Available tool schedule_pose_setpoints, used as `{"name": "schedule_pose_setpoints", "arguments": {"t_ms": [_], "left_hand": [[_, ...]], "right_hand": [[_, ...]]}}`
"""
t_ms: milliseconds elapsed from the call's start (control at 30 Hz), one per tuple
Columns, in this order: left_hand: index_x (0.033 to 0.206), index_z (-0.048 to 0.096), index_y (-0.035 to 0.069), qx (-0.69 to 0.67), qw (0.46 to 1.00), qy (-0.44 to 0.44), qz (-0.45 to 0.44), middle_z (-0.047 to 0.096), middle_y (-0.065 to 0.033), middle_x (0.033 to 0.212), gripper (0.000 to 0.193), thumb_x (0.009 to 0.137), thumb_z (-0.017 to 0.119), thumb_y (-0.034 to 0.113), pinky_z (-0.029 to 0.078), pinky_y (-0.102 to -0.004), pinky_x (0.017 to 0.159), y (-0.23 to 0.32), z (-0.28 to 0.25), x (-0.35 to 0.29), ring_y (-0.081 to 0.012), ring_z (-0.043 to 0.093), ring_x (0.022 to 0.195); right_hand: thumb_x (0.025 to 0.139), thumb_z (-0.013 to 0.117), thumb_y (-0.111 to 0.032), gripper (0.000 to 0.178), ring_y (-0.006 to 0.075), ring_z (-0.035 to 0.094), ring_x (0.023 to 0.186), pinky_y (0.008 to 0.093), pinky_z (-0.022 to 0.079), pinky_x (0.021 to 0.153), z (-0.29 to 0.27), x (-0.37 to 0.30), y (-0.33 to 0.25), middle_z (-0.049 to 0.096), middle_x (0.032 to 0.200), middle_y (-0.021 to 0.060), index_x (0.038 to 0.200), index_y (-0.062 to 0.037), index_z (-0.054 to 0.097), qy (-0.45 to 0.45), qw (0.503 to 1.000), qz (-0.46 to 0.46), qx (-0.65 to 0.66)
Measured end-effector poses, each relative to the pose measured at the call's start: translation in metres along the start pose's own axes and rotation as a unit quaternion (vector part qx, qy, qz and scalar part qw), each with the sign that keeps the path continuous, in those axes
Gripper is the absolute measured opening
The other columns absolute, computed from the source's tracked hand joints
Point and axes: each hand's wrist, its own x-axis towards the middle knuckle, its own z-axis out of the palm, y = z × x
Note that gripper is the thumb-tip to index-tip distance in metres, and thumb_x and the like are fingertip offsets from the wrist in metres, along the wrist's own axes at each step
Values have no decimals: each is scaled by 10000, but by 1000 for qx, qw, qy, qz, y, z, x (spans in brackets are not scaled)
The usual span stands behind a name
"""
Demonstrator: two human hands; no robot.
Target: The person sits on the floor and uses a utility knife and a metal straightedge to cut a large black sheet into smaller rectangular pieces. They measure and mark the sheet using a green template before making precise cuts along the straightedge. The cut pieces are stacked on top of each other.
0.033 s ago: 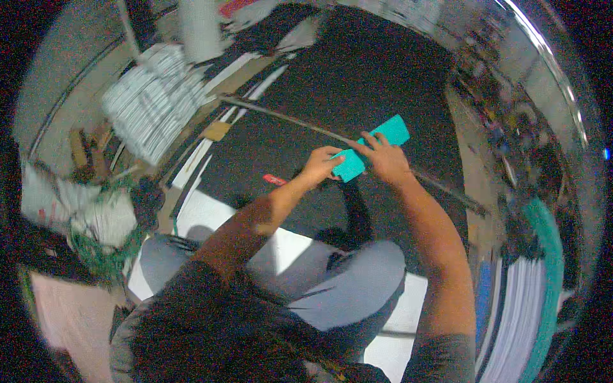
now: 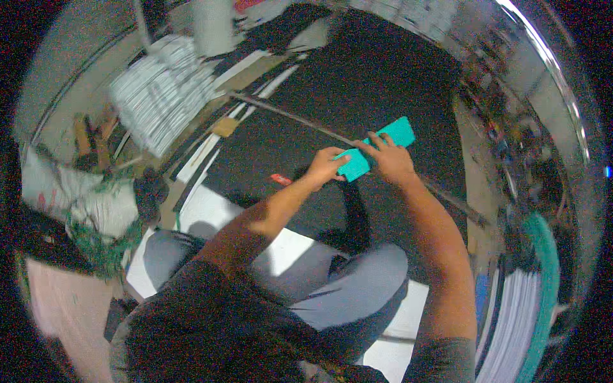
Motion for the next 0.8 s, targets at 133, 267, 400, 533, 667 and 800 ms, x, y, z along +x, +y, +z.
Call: {"name": "schedule_pose_setpoints", "arguments": {"t_ms": [133, 267, 400, 533, 667, 800], "left_hand": [[1220, 669, -4, -17, 991, 128, 29, 712, -102, 1040, 386, 961, 734, 275, 634, -345, 640, 6, -64, -6, -208, 715, 893], [1174, 702, 6, -113, 939, 323, 37, 715, -129, 1014, 318, 947, 736, 227, 578, -314, 554, 5, -104, -4, -199, 707, 784], [1237, 657, 38, -155, 903, 400, 21, 694, -83, 966, 373, 974, 718, 296, 570, -304, 536, -17, -160, -12, -187, 692, 774], [1261, 636, 47, -158, 867, 471, -44, 693, -90, 1008, 379, 985, 707, 297, 560, -310, 523, -55, -237, -18, -186, 687, 705], [1253, 653, 12, -99, 798, 591, -64, 708, -166, 1021, 432, 1012, 655, 371, 557, -385, 701, -134, -318, -21, -246, 716, 870], [1224, 667, 5, -24, 717, 696, -16, 717, -182, 1040, 462, 1039, 593, 422, 530, -420, 880, -263, -429, -59, -262, 696, 985]], "right_hand": [[736, 829, -137, 999, 366, 483, 1404, 500, 583, 973, -35, 75, -52, 438, 1599, 58, 1548, -482, 360, -2, 995, -98, -33], [714, 844, -143, 993, 340, 475, 1412, 486, 583, 974, -24, 152, -92, 449, 1589, 45, 1546, -434, 386, 9, 986, -157, -48], [656, 921, -217, 1024, 308, 449, 1438, 466, 570, 1003, -6, 222, -148, 446, 1590, 20, 1537, -374, 423, -17, 973, -229, -27], [661, 917, -230, 1019, 310, 446, 1442, 471, 571, 997, 38, 294, -210, 436, 1602, 33, 1543, -371, 426, -31, 944, -328, 8], [649, 923, -250, 1038, 322, 458, 1426, 485, 562, 1009, 93, 359, -270, 436, 1602, 43, 1550, -380, 424, -61, 924, -374, 49], [642, 934, -282, 1062, 340, 474, 1400, 495, 552, 1022, 156, 409, -334, 464, 1574, 43, 1560, -376, 408, -100, 894, -409, 151]]}}
